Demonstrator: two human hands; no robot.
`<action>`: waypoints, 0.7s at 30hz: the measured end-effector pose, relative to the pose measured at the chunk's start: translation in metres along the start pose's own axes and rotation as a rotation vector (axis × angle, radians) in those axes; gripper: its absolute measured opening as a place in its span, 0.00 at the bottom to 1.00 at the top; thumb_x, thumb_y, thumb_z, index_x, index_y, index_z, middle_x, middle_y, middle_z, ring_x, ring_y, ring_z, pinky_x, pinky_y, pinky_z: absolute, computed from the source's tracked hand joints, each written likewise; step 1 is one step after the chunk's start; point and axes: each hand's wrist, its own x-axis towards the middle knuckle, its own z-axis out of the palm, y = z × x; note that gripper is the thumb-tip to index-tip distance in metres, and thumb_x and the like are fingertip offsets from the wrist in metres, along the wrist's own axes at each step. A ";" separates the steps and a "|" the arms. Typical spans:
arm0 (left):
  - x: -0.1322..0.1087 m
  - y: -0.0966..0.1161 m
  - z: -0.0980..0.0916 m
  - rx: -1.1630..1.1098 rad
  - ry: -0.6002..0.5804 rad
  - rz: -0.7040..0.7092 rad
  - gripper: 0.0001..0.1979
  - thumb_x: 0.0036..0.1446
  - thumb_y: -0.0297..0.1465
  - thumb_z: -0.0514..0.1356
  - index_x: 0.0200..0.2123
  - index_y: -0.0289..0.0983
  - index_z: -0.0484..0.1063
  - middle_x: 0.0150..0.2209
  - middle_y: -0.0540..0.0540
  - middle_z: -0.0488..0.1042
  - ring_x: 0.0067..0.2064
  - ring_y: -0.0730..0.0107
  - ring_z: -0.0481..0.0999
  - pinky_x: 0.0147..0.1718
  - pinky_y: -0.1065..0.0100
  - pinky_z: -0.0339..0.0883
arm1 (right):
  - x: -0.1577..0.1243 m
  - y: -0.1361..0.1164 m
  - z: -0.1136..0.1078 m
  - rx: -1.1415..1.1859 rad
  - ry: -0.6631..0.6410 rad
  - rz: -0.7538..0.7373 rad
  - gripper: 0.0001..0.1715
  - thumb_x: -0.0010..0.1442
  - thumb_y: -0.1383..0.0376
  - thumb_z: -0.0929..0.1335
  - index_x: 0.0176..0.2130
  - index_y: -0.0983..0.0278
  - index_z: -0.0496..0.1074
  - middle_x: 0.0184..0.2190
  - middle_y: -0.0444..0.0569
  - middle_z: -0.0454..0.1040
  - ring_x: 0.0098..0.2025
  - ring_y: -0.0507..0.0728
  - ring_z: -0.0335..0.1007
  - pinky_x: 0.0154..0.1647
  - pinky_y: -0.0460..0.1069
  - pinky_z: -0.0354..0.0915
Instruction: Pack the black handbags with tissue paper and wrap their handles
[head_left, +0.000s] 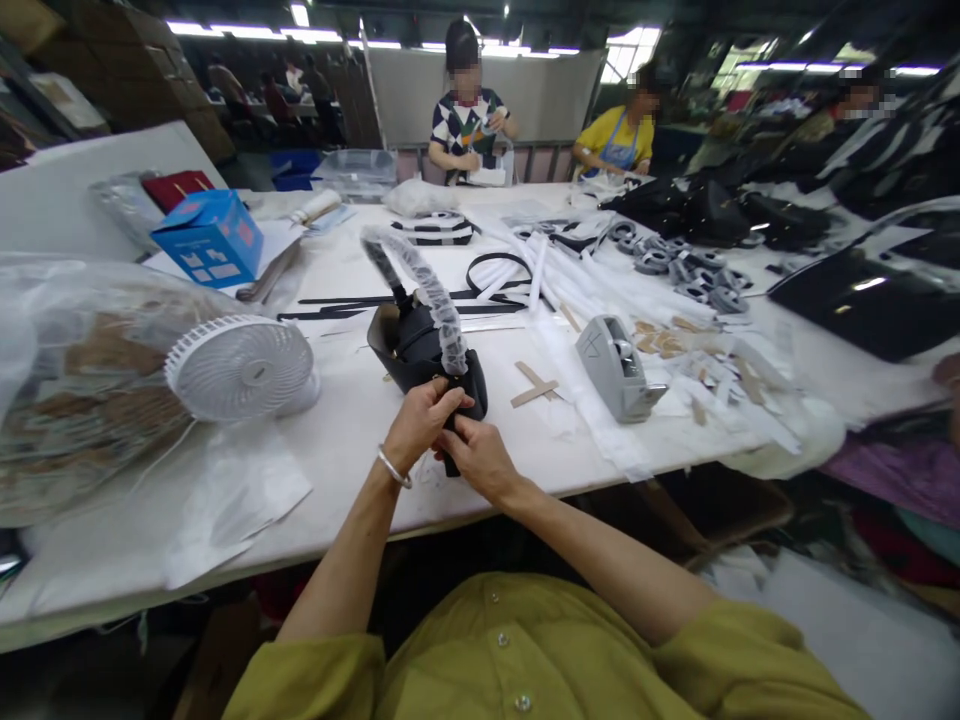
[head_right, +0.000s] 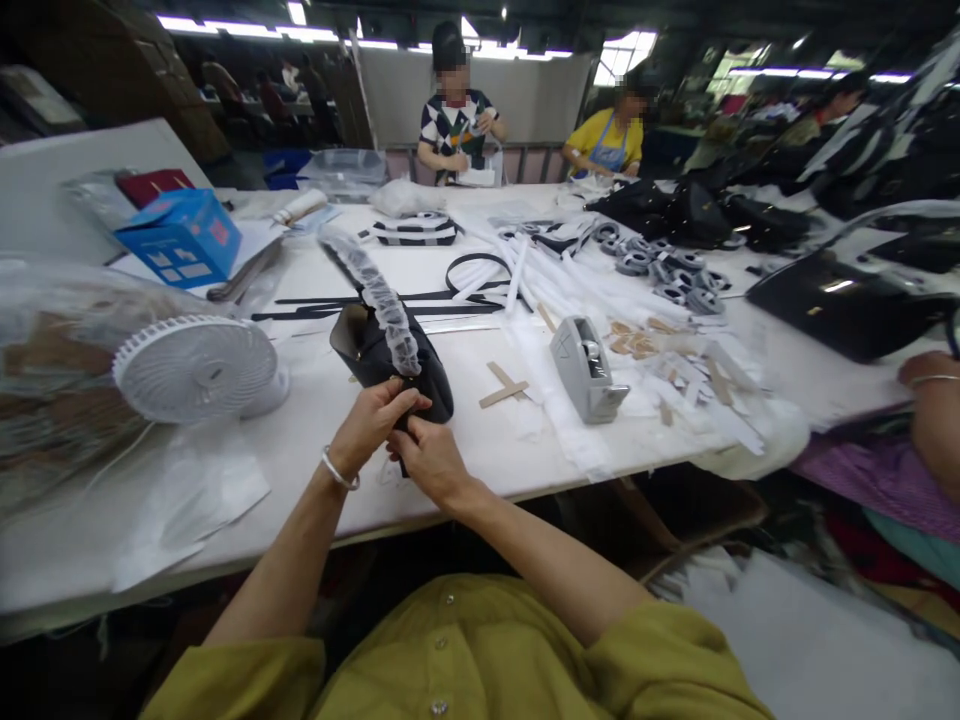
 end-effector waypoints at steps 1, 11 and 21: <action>0.001 0.002 -0.003 0.053 -0.010 0.031 0.14 0.55 0.41 0.60 0.29 0.34 0.75 0.31 0.45 0.79 0.28 0.69 0.74 0.26 0.71 0.67 | 0.000 0.001 0.000 -0.021 -0.018 -0.017 0.12 0.60 0.60 0.67 0.27 0.63 0.70 0.25 0.43 0.76 0.26 0.51 0.73 0.28 0.45 0.65; -0.012 -0.016 -0.012 -0.249 0.058 -0.088 0.19 0.55 0.45 0.60 0.37 0.34 0.70 0.27 0.50 0.73 0.24 0.72 0.72 0.24 0.70 0.70 | 0.005 0.026 -0.095 -0.265 0.096 0.006 0.09 0.55 0.60 0.69 0.33 0.60 0.80 0.32 0.45 0.80 0.35 0.56 0.76 0.40 0.49 0.68; -0.018 -0.029 0.005 -0.331 0.138 -0.059 0.19 0.55 0.45 0.62 0.39 0.34 0.71 0.27 0.52 0.72 0.25 0.76 0.71 0.24 0.74 0.67 | 0.006 0.031 -0.250 -0.278 0.836 0.031 0.19 0.47 0.53 0.74 0.32 0.65 0.78 0.27 0.48 0.76 0.28 0.57 0.73 0.22 0.50 0.70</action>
